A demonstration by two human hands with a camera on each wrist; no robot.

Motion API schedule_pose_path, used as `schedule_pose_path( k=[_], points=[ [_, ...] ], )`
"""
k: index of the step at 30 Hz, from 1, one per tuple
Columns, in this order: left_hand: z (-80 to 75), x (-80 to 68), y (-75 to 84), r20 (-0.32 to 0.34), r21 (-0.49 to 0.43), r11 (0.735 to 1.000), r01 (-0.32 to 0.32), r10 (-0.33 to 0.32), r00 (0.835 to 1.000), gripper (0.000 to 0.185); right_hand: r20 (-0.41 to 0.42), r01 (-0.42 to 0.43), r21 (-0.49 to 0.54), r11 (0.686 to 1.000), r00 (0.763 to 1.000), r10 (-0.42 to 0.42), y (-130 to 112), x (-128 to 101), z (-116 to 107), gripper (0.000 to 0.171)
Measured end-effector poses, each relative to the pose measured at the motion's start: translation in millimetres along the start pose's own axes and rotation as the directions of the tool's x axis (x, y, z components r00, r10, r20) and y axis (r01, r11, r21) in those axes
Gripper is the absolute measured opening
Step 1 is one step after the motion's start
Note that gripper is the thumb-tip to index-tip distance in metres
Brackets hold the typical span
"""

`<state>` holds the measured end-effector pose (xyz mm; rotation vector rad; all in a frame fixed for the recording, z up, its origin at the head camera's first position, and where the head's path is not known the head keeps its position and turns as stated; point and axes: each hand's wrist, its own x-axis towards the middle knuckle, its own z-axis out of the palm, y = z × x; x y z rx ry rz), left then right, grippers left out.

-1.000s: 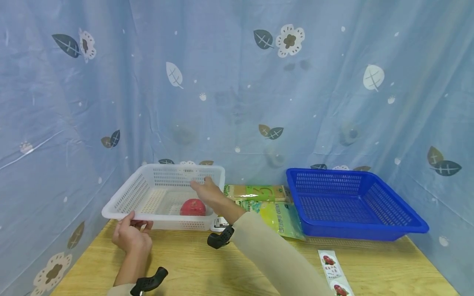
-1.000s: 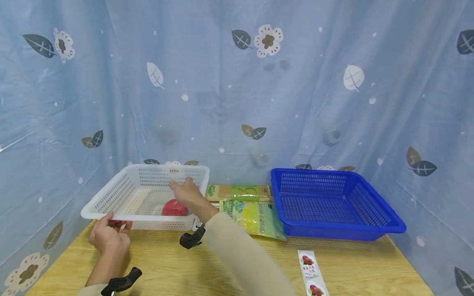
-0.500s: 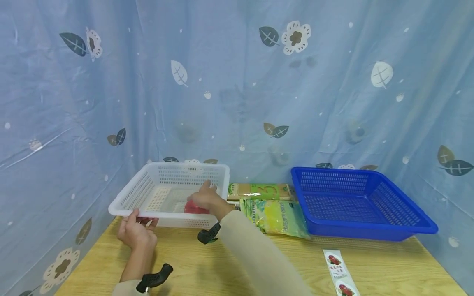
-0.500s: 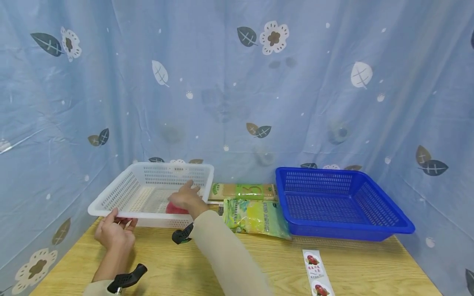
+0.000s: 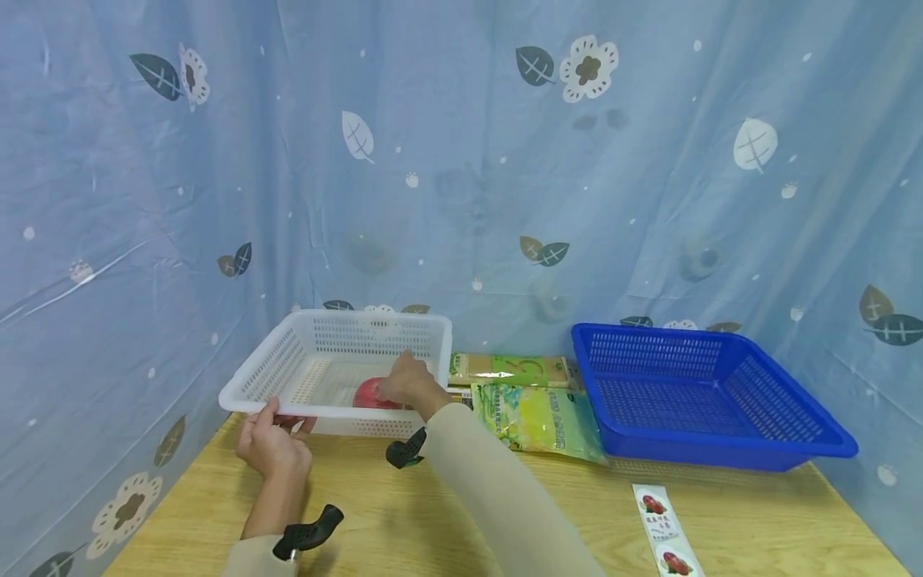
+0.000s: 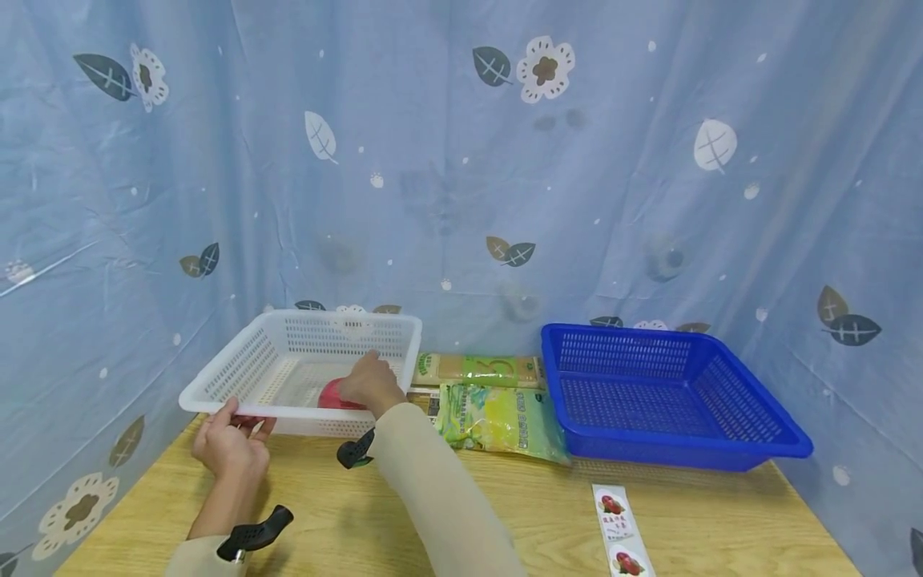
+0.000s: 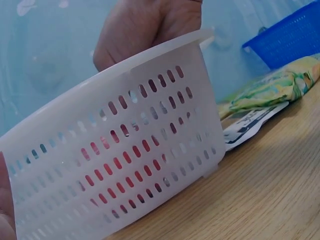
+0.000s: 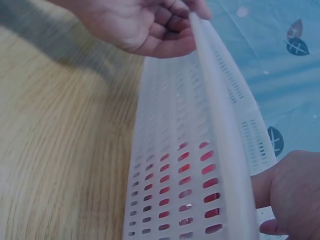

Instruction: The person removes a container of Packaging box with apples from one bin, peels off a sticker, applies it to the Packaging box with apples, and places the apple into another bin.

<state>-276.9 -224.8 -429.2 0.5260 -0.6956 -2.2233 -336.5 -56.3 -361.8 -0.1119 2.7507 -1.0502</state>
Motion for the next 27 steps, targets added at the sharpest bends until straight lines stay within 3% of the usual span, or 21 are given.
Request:
schedule_pose_path(
  k=[4, 7, 9, 12, 14, 16, 23, 27],
  points=[
    [-0.5, -0.9, -0.3, 0.006, 0.003, 1.0, -0.001, 0.001, 1.0, 0.013, 0.004, -0.023, 0.071, 0.997, 1.0, 0.023, 1.6, 5.4, 0.2, 0.083],
    [-0.8, -1.7, -0.3, 0.015, 0.006, 1.0, -0.011, 0.011, 1.0, 0.014, 0.023, -0.034, 0.192, 0.981, 0.999, 0.03, 3.7, 9.9, -1.3, 0.079],
    [-0.6, -2.1, -0.6, 0.025, 0.008, 1.0, -0.02, 0.019, 1.0, 0.014, 0.048, -0.031, 0.328, 0.944, 0.999, 0.016, 6.1, 12.7, -4.0, 0.071],
    [-0.5, -2.1, -1.7, 0.031, 0.012, 0.999, -0.035, 0.034, 0.999, 0.014, 0.092, -0.037, 0.549, 0.835, 0.996, -0.016, 10.9, 15.9, -9.7, 0.055],
    [-0.6, -2.1, -2.7, 0.03, 0.013, 0.999, -0.046, 0.046, 0.999, 0.015, 0.121, -0.045, 0.643, 0.764, 0.992, -0.044, 13.9, 16.2, -14.3, 0.05],
    [-1.0, -2.0, -3.6, 0.029, 0.011, 0.999, -0.052, 0.051, 0.998, 0.016, 0.14, -0.054, 0.692, 0.72, 0.988, -0.061, 16.1, 16.1, -18.2, 0.048],
    [-2.1, -0.8, -5.9, 0.022, 0.02, 0.999, -0.05, 0.049, 0.999, 0.017, 0.105, -0.029, 0.737, 0.675, 0.992, -0.072, 18.8, 12.3, -22.8, 0.057],
    [-2.3, 0.1, -5.1, 0.028, 0.014, 0.999, -0.048, 0.047, 0.998, 0.015, 0.07, -0.007, 0.774, 0.633, 0.995, -0.075, 17.5, 8.6, -23.4, 0.061]
  ],
)
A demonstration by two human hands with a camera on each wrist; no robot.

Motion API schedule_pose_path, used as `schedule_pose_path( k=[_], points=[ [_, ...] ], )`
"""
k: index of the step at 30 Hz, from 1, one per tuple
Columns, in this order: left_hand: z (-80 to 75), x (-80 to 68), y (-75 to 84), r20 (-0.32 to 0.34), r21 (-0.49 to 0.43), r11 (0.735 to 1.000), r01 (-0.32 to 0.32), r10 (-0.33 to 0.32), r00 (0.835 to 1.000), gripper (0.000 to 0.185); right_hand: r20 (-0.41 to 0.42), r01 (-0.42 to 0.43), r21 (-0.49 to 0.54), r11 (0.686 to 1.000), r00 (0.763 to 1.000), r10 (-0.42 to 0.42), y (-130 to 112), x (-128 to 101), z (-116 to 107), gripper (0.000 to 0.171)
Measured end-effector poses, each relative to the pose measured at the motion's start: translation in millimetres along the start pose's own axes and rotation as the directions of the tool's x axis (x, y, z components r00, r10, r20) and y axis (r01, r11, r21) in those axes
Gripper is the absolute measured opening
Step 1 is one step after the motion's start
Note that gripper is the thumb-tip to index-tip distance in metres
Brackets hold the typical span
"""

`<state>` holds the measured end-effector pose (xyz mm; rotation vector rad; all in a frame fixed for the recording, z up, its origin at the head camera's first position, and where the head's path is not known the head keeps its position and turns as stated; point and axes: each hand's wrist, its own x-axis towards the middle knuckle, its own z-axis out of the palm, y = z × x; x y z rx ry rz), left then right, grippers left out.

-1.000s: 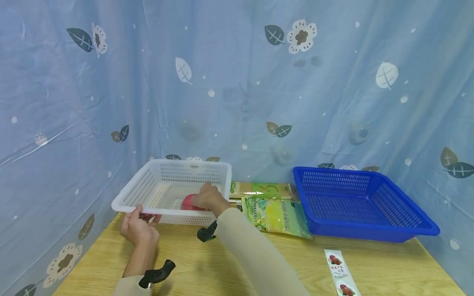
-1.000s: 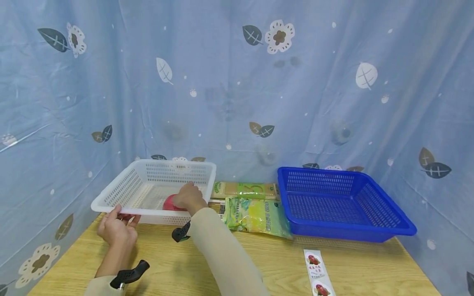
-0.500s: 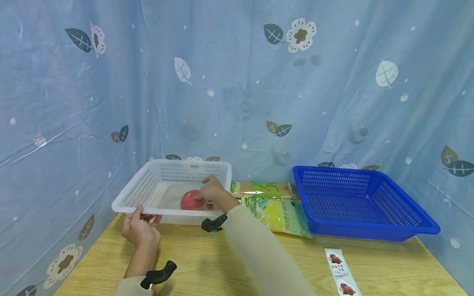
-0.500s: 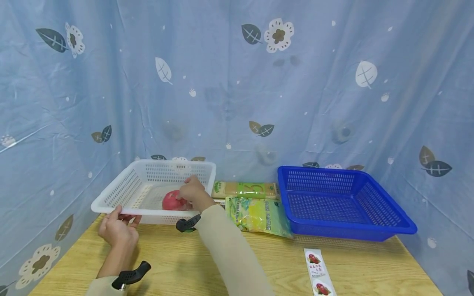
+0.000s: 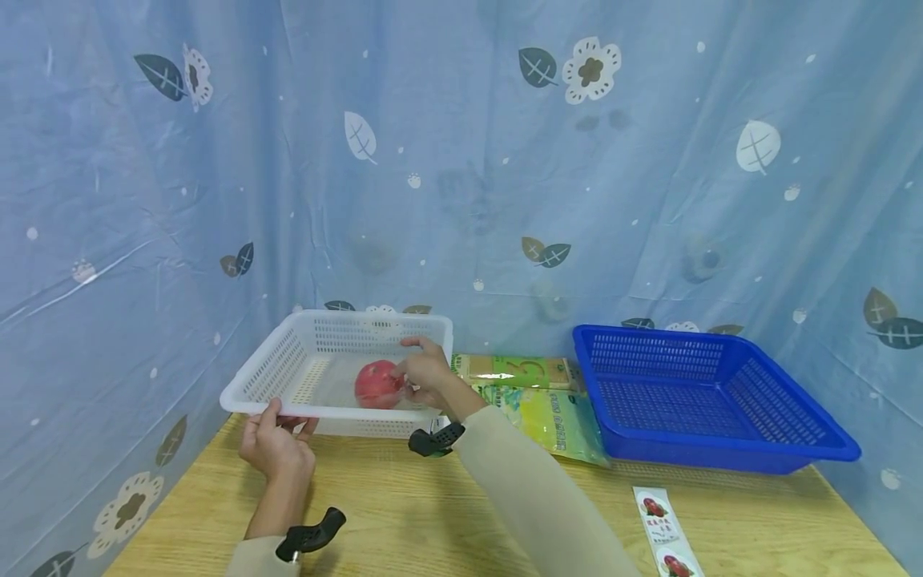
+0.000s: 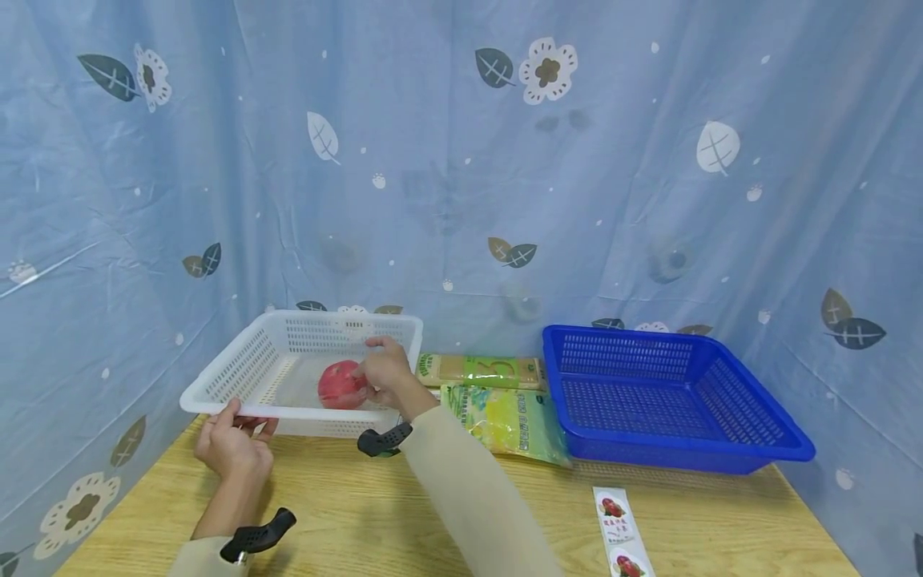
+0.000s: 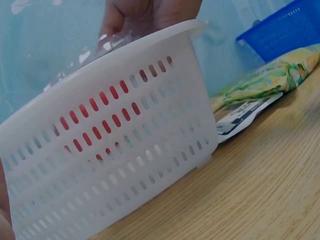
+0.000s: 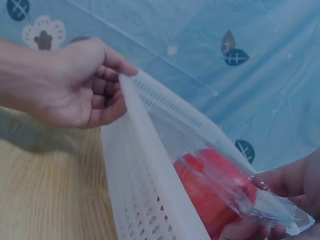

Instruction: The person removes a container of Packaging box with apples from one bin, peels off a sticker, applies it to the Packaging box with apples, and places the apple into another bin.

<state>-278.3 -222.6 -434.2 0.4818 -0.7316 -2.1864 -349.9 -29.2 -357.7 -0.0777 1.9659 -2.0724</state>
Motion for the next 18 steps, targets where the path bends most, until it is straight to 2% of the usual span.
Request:
schedule_pose_path(
  k=[9, 18],
  points=[
    [1.1, -0.7, -2.5, 0.007, -0.009, 1.0, 0.005, -0.005, 1.0, 0.017, -0.069, 0.066, 0.036, 0.997, 0.996, -0.064, -11.2, -17.2, -14.6, 0.055],
    [-1.2, 0.6, 0.5, 0.014, -0.015, 1.0, 0.017, -0.017, 1.0, 0.015, -0.036, 0.105, 0.116, 0.988, 0.994, -0.101, -31.5, -41.4, -31.8, 0.059]
  ],
)
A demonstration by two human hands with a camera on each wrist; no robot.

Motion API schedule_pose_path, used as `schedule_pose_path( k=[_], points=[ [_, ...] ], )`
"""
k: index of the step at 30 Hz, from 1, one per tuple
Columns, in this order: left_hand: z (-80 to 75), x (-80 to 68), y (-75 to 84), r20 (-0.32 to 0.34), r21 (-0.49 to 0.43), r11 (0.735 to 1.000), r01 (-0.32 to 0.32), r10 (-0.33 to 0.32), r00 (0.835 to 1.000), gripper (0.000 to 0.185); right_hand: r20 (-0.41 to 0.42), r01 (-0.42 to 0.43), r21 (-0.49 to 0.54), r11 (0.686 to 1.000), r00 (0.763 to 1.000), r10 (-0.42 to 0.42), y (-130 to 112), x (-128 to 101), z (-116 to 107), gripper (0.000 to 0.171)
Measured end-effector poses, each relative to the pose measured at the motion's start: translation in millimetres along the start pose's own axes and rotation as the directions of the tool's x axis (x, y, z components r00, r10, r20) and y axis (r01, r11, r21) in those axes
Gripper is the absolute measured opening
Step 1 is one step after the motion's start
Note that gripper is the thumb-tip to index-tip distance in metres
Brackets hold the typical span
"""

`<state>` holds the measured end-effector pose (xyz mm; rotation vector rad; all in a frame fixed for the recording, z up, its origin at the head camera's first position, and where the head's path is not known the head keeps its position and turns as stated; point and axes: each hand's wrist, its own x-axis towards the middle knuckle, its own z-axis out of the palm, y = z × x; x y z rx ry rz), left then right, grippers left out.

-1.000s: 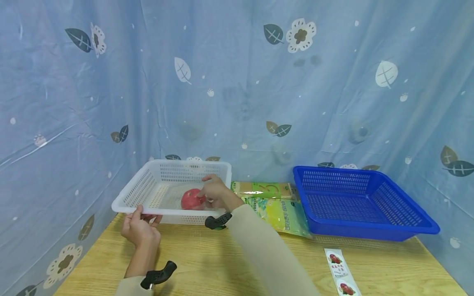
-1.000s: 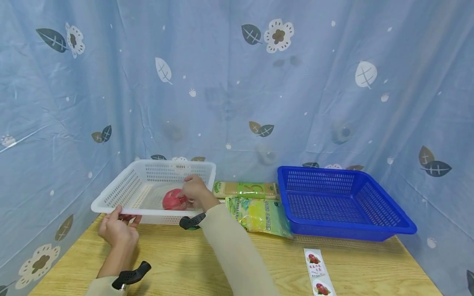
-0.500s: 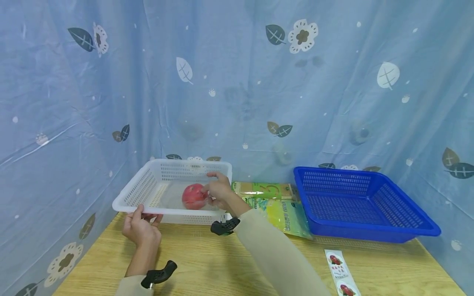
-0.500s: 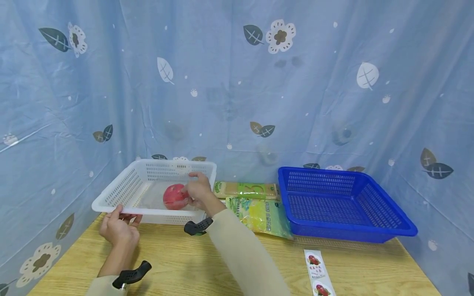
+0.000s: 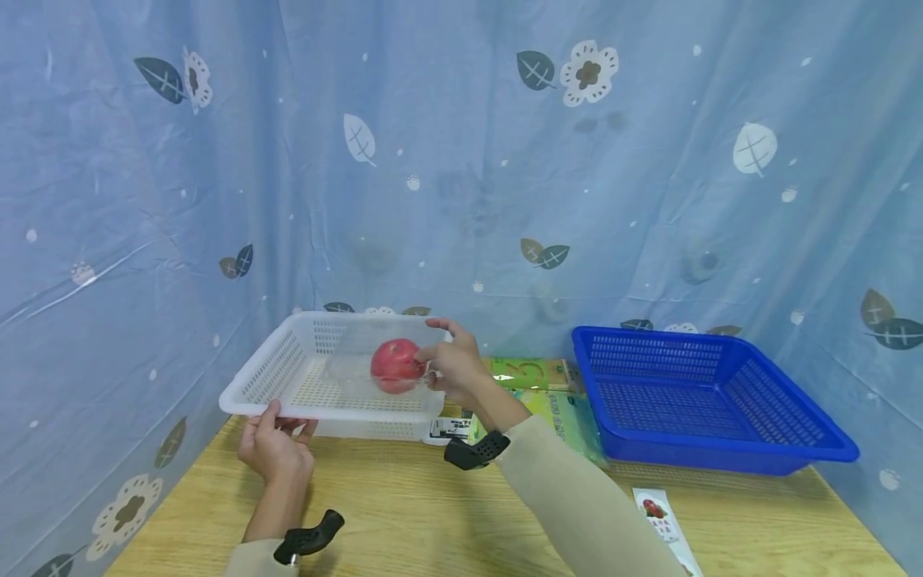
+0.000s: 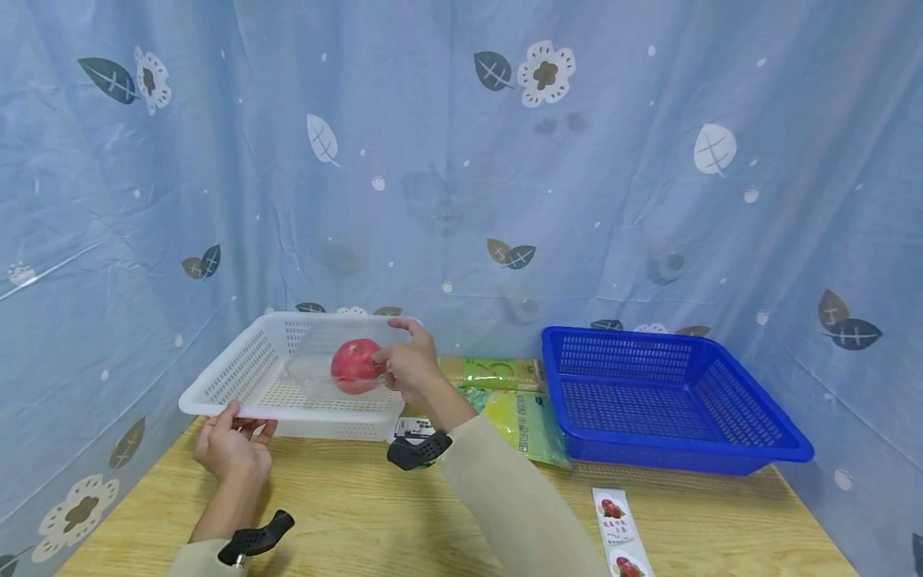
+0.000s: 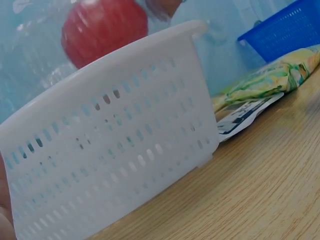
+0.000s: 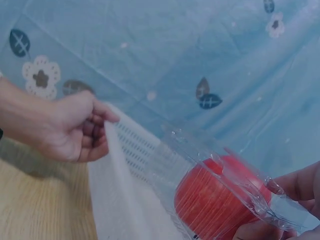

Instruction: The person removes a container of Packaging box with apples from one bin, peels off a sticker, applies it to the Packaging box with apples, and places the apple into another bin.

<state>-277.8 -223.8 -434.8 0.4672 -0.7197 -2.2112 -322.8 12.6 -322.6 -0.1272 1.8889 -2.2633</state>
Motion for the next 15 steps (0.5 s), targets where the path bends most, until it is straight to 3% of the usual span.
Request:
schedule_pose_path(
  k=[15],
  points=[
    [-0.7, -2.0, -0.3, 0.003, -0.009, 1.0, 0.02, -0.02, 1.0, 0.019, 0.016, 0.033, 0.09, 0.995, 0.999, -0.035, -10.5, -45.3, -27.2, 0.065]
  ],
)
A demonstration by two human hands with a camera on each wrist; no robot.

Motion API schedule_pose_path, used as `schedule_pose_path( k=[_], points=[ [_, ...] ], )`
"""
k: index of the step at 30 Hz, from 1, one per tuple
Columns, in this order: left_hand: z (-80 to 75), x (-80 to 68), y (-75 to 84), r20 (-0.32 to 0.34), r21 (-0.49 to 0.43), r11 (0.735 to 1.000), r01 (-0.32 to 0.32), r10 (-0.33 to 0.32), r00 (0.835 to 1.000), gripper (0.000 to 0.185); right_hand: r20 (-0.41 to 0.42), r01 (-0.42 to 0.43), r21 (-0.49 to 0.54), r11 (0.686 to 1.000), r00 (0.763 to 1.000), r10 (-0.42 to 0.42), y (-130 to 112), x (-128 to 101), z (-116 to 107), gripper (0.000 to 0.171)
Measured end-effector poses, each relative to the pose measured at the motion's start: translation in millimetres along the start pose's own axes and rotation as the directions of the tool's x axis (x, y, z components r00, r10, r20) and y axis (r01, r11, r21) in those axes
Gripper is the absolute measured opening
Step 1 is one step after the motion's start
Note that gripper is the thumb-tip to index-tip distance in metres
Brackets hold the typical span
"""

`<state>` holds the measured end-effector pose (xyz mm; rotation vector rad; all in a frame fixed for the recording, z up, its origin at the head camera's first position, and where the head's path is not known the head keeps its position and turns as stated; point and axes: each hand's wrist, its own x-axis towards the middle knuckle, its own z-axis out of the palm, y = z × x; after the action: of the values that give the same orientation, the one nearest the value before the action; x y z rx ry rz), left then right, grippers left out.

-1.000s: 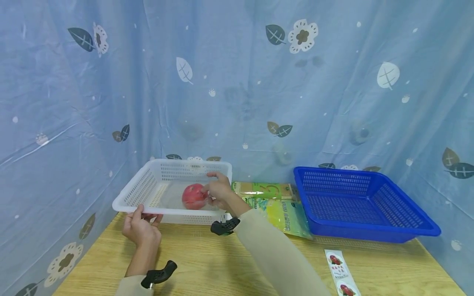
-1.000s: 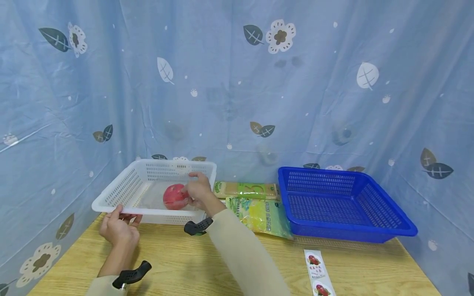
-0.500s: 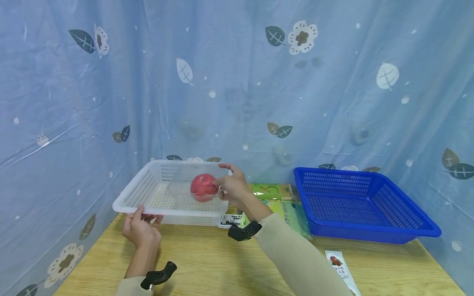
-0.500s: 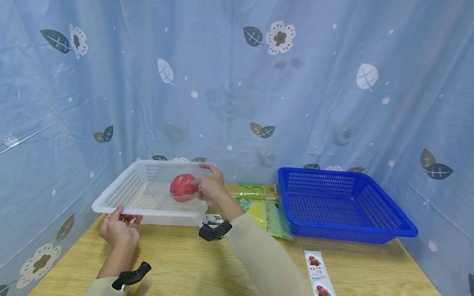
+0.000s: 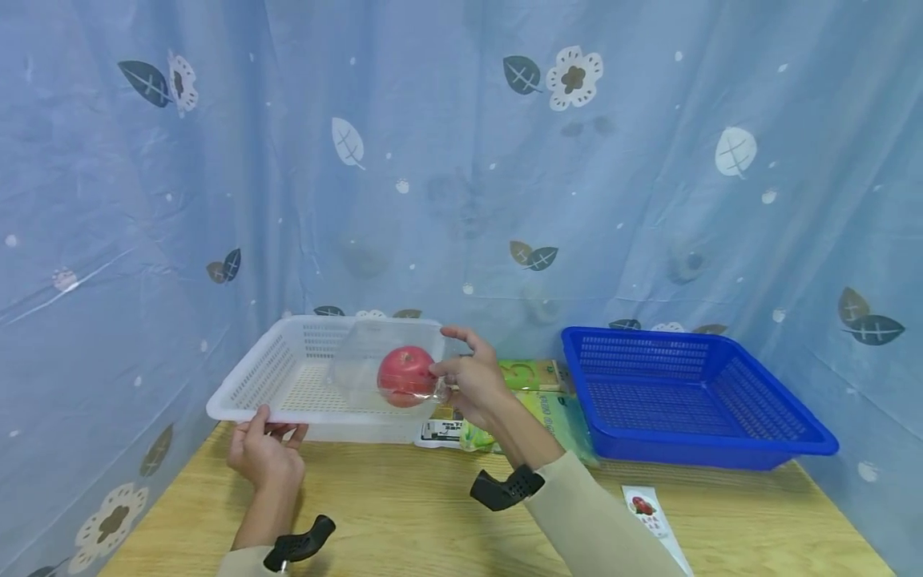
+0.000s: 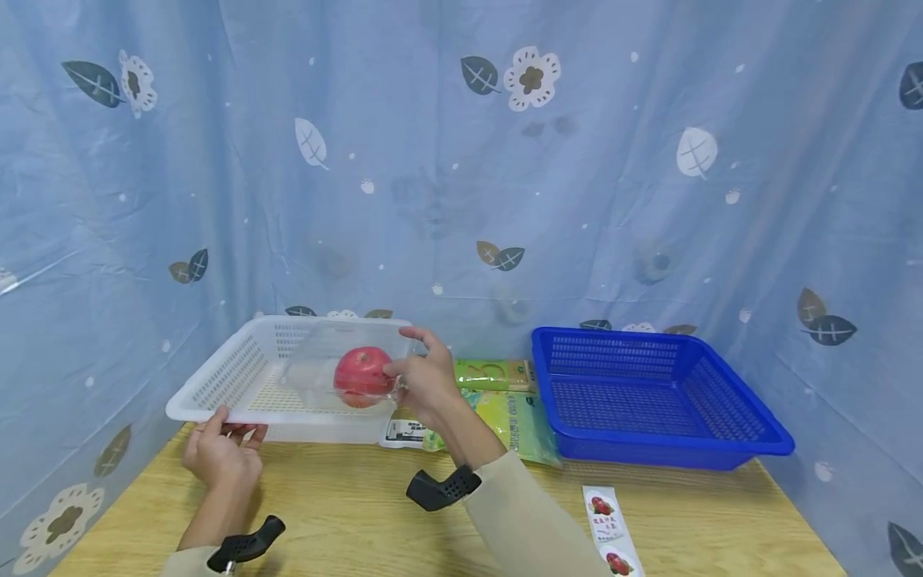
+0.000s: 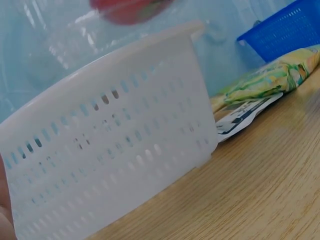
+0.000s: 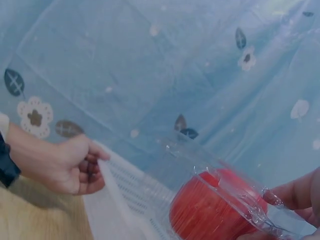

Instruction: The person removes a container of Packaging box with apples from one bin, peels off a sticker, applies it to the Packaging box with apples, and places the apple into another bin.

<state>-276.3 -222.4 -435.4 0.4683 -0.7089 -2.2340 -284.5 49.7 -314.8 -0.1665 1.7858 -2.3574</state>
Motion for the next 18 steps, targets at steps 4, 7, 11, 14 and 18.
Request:
schedule_pose_path(
  k=[4, 7, 11, 14, 18],
  points=[
    [-1.2, 0.7, 3.0, 0.005, -0.009, 1.0, 0.009, -0.009, 1.0, 0.019, 0.012, 0.009, 0.052, 0.999, 1.0, -0.01, -1.1, -12.8, -5.4, 0.067],
    [-1.5, 0.8, 5.0, 0.007, -0.023, 1.0, 0.009, -0.009, 1.0, 0.021, 0.015, 0.015, 0.08, 0.997, 1.0, -0.016, 0.0, -22.7, -12.4, 0.066],
    [-1.5, 0.6, 5.8, 0.005, -0.035, 0.999, 0.017, -0.017, 1.0, 0.024, 0.01, 0.022, 0.093, 0.995, 1.0, -0.023, 2.9, -34.4, -25.5, 0.064],
    [-1.8, 0.0, 4.8, -0.001, -0.037, 0.999, 0.026, -0.026, 1.0, 0.024, 0.006, 0.028, 0.107, 0.994, 1.0, -0.029, 5.0, -43.0, -38.0, 0.064],
    [-1.7, -1.4, 2.4, 0.009, -0.029, 0.999, 0.022, -0.022, 1.0, 0.022, 0.008, 0.038, 0.117, 0.992, 0.999, -0.039, 5.3, -55.2, -55.6, 0.065]
  ],
)
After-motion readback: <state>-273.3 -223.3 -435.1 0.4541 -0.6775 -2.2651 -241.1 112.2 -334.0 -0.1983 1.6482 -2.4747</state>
